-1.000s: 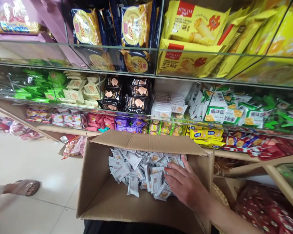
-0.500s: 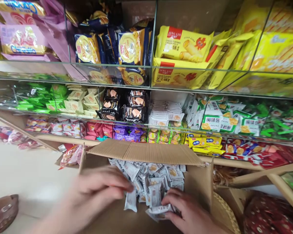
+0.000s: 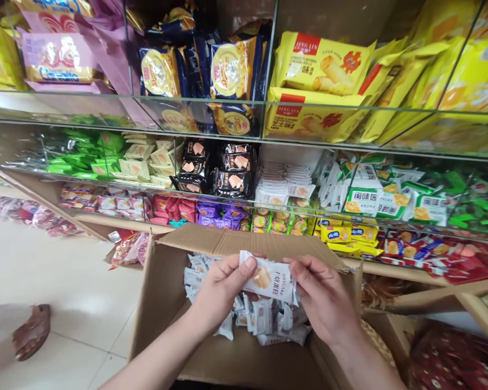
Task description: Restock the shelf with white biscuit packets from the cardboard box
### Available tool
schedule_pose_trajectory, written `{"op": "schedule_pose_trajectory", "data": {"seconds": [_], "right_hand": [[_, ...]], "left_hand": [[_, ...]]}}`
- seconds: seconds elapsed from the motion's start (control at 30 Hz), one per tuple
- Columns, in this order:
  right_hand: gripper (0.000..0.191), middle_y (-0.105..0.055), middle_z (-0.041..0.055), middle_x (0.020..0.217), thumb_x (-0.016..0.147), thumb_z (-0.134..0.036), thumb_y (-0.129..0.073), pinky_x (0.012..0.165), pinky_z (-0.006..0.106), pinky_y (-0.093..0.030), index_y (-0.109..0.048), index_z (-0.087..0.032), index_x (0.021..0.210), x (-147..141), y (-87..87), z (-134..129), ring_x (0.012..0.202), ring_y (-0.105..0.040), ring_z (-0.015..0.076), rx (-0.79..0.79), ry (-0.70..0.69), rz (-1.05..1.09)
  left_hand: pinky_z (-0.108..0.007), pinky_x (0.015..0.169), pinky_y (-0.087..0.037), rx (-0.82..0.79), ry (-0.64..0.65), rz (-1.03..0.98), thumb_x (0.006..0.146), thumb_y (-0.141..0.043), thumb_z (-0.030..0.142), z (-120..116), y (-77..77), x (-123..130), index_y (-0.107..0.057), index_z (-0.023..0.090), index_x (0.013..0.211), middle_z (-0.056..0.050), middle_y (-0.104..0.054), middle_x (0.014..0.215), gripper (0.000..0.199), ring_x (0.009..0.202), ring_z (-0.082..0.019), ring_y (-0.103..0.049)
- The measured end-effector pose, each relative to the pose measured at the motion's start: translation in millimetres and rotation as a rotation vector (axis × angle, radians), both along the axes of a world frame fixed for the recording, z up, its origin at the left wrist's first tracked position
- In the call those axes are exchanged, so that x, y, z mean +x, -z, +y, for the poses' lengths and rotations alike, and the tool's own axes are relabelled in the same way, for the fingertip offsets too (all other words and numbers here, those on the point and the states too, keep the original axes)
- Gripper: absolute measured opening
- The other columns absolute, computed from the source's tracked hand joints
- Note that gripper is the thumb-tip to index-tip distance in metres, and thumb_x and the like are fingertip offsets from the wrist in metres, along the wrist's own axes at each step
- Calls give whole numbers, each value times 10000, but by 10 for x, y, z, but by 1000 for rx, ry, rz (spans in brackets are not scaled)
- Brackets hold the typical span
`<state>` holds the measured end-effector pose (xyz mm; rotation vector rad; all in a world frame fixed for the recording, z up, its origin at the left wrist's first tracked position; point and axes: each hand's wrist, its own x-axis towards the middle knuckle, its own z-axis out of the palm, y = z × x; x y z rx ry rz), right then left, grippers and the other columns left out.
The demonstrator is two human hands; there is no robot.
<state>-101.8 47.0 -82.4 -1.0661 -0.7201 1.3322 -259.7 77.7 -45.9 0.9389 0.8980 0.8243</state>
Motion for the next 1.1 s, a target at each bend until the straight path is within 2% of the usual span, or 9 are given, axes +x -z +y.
{"op": "schedule_pose_trajectory", "data": {"seconds": [0.13, 0.27, 0.4, 0.57, 0.63, 0.77, 0.87, 0.97, 1.1], "right_hand": [[302, -619, 9, 776, 655, -341, -709, 585, 270, -481, -600, -232, 915, -41, 6, -42, 665, -558, 140, 30, -92, 47], [183, -556, -14, 649, 720, -347, -647, 541, 237, -456, -547, -197, 689, -26, 62, -74, 600, -515, 116, 39, -65, 42], [162, -482, -39, 628, 793, -361, -559, 504, 194, -381, -515, -214, 742, 55, 78, -107, 567, -445, 91, 88, -11, -135], [185, -455, -30, 628, 829, -341, -505, 527, 198, -349, -499, -197, 712, 111, -21, -206, 576, -420, 92, 228, -230, -579], [201, -479, -23, 647, 827, -394, -493, 520, 200, -362, -501, -204, 762, 61, -41, -235, 571, -437, 95, 191, -220, -494], [414, -590, 32, 822, 699, -491, -620, 657, 258, -447, -514, -219, 992, -85, -48, -250, 745, -554, 165, 136, -305, -322], [273, -619, 38, 813, 745, -435, -590, 714, 272, -450, -581, -203, 890, -102, -122, -231, 770, -573, 172, 183, -396, -467], [250, -643, 35, 883, 808, -398, -522, 723, 265, -455, -593, -215, 962, 55, -330, -95, 805, -589, 168, 225, -403, -621], [256, -630, 41, 938, 843, -359, -472, 749, 277, -437, -577, -214, 1026, 481, -683, 505, 868, -573, 180, 368, -100, -1118]], "left_hand": [[-197, 475, -447, 18, -138, 35, 701, -629, 459, -16, 53, 31, -653, 143, 913, -11, -666, 634, 381, 560, -127, -574], [-209, 510, -455, -3, -110, -24, 717, -622, 444, -33, 124, 15, -618, 152, 929, -13, -670, 689, 361, 602, -134, -589], [-212, 613, -452, 10, 111, -22, 715, -656, 365, -75, 138, -65, -575, 166, 904, 1, -643, 732, 286, 644, -108, -569], [-185, 608, -398, 84, 424, 125, 740, -643, 298, -172, 92, -126, -606, 143, 867, -3, -613, 742, 204, 659, -91, -511], [-181, 603, -399, 67, 396, 75, 743, -640, 303, -215, 109, -105, -618, 128, 809, 2, -611, 701, 188, 637, -85, -508], [-206, 681, -444, 52, 161, -80, 707, -683, 281, -290, 198, -41, -621, 162, 845, 3, -657, 737, 193, 712, -112, -577], [-226, 719, -462, 33, 55, -155, 661, -723, 251, -327, 233, -37, -618, 194, 806, 12, -668, 747, 187, 746, -127, -603], [-244, 744, -462, 36, -22, -103, 666, -715, 293, -320, 248, -106, -606, 222, 879, 2, -664, 829, 249, 796, -143, -595], [-216, 695, -426, 56, 39, 102, 711, -657, 390, -261, 421, -246, -603, 198, 881, 0, -621, 789, 262, 746, -118, -539]]}}
